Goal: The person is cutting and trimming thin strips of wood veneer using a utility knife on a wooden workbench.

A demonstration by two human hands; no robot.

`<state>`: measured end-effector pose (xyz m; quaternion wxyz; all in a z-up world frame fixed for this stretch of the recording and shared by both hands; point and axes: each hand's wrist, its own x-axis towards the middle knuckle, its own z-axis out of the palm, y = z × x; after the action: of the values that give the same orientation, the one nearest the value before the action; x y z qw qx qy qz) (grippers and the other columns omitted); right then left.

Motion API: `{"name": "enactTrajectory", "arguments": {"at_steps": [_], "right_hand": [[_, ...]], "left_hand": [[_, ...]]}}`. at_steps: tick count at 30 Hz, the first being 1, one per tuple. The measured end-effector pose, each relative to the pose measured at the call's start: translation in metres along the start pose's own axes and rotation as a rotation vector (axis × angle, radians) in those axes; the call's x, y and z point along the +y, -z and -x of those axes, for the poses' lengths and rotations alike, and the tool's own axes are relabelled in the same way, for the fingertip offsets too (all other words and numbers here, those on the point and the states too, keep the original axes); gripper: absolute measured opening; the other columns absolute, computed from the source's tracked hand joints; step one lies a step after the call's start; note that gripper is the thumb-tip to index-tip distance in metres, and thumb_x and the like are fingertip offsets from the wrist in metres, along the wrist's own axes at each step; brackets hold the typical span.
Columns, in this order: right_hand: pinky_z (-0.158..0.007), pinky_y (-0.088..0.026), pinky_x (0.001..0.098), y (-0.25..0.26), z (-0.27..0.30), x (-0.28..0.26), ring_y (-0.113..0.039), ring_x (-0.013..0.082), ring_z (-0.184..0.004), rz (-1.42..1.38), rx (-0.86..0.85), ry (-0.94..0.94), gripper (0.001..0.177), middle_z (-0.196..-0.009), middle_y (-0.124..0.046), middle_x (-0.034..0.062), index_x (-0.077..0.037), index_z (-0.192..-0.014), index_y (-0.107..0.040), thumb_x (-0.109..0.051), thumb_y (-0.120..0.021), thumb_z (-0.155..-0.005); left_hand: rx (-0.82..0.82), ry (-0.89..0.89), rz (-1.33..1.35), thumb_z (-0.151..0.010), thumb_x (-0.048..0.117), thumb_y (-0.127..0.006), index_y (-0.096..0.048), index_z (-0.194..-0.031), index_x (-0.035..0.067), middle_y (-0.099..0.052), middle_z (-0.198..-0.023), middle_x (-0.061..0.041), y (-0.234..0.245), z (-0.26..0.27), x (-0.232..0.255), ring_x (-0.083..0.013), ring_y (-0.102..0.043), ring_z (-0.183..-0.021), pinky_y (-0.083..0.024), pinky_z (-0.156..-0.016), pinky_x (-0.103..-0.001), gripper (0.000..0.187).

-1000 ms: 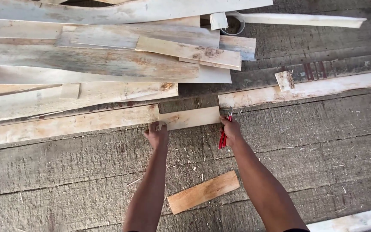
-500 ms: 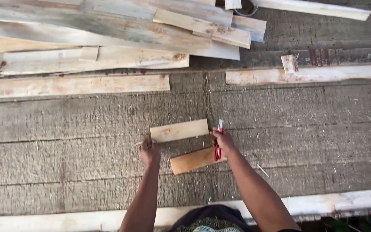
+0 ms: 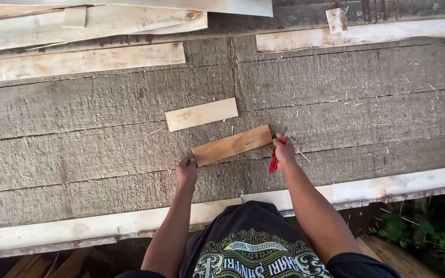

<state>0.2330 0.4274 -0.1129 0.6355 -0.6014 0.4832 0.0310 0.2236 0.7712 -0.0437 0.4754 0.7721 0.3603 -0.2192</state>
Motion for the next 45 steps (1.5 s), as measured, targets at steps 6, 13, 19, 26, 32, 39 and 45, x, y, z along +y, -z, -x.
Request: {"name": "enactTrajectory", "arguments": {"at_steps": [6, 13, 19, 26, 32, 39, 45], "right_hand": [[-0.050, -0.051, 0.0344, -0.005, -0.019, 0.009, -0.063, 0.0216, -0.059, -0.013, -0.032, 0.040, 0.029, -0.086, -0.060, 0.0106, -0.010, -0.127, -0.069, -0.014, -0.067, -0.098], [-0.049, -0.051, 0.0309, -0.038, 0.005, -0.070, -0.060, 0.0159, -0.058, -0.087, -0.043, 0.048, 0.027, -0.093, -0.060, 0.0076, -0.013, -0.126, -0.068, -0.013, -0.062, -0.099], [-0.049, -0.052, 0.0298, -0.088, -0.019, -0.125, -0.060, 0.0163, -0.057, -0.161, -0.060, 0.091, 0.027, -0.093, -0.058, 0.0064, -0.011, -0.124, -0.068, -0.011, -0.064, -0.097], [-0.051, -0.052, 0.0292, -0.144, -0.079, -0.167, -0.060, 0.0156, -0.058, -0.135, -0.076, 0.079, 0.029, -0.091, -0.058, 0.0014, -0.018, -0.125, -0.069, -0.012, -0.063, -0.097], [-0.049, -0.051, 0.0297, -0.173, -0.118, -0.198, -0.060, 0.0146, -0.057, -0.074, -0.047, 0.134, 0.033, -0.092, -0.060, 0.0027, -0.013, -0.129, -0.068, -0.010, -0.063, -0.097], [-0.049, -0.052, 0.0288, -0.187, -0.151, -0.195, -0.062, 0.0127, -0.058, 0.001, -0.052, 0.176, 0.038, -0.093, -0.064, 0.0043, -0.008, -0.134, -0.066, -0.010, -0.065, -0.096], [-0.055, -0.053, 0.0313, -0.183, -0.133, -0.203, -0.061, 0.0124, -0.060, -0.054, -0.089, 0.177, 0.042, -0.128, -0.067, 0.0121, -0.010, -0.141, -0.061, -0.011, -0.062, -0.099]], "left_hand": [[-0.009, -0.071, 0.422, -0.103, 0.008, -0.053, -0.063, -0.132, -0.006, -0.064, -0.115, -0.016, 0.013, 0.028, 0.042, -0.0191, -0.056, -0.102, -0.051, -0.087, -0.028, 0.035], [-0.023, -0.202, 0.545, -0.102, -0.002, -0.042, -0.066, -0.134, 0.005, -0.065, -0.107, -0.005, 0.017, -0.024, 0.081, -0.0091, -0.055, -0.093, -0.051, -0.081, -0.024, 0.040], [-0.028, -0.279, 0.518, -0.104, 0.005, -0.045, -0.064, -0.139, 0.014, -0.066, -0.115, 0.001, 0.009, -0.099, 0.127, -0.0055, -0.056, -0.099, -0.050, -0.086, -0.022, 0.041], [-0.012, -0.305, 0.585, -0.103, 0.004, -0.048, -0.066, -0.136, 0.015, -0.068, -0.111, 0.002, -0.007, -0.196, 0.178, -0.0026, -0.058, -0.090, -0.055, -0.080, -0.019, 0.039], [-0.018, -0.309, 0.539, -0.101, 0.000, -0.049, -0.068, -0.134, 0.018, -0.066, -0.107, 0.004, -0.012, -0.219, 0.233, -0.0044, -0.056, -0.088, -0.054, -0.078, -0.022, 0.041], [-0.019, -0.335, 0.629, -0.100, 0.001, -0.052, -0.066, -0.134, 0.011, -0.066, -0.104, 0.000, -0.022, -0.248, 0.239, -0.0036, -0.052, -0.077, -0.045, -0.059, -0.021, 0.038], [0.002, -0.353, 0.688, -0.102, 0.000, -0.053, -0.065, -0.136, 0.009, -0.071, -0.113, -0.004, -0.027, -0.235, 0.247, -0.0030, -0.052, -0.071, -0.047, -0.061, -0.023, 0.037]]}}
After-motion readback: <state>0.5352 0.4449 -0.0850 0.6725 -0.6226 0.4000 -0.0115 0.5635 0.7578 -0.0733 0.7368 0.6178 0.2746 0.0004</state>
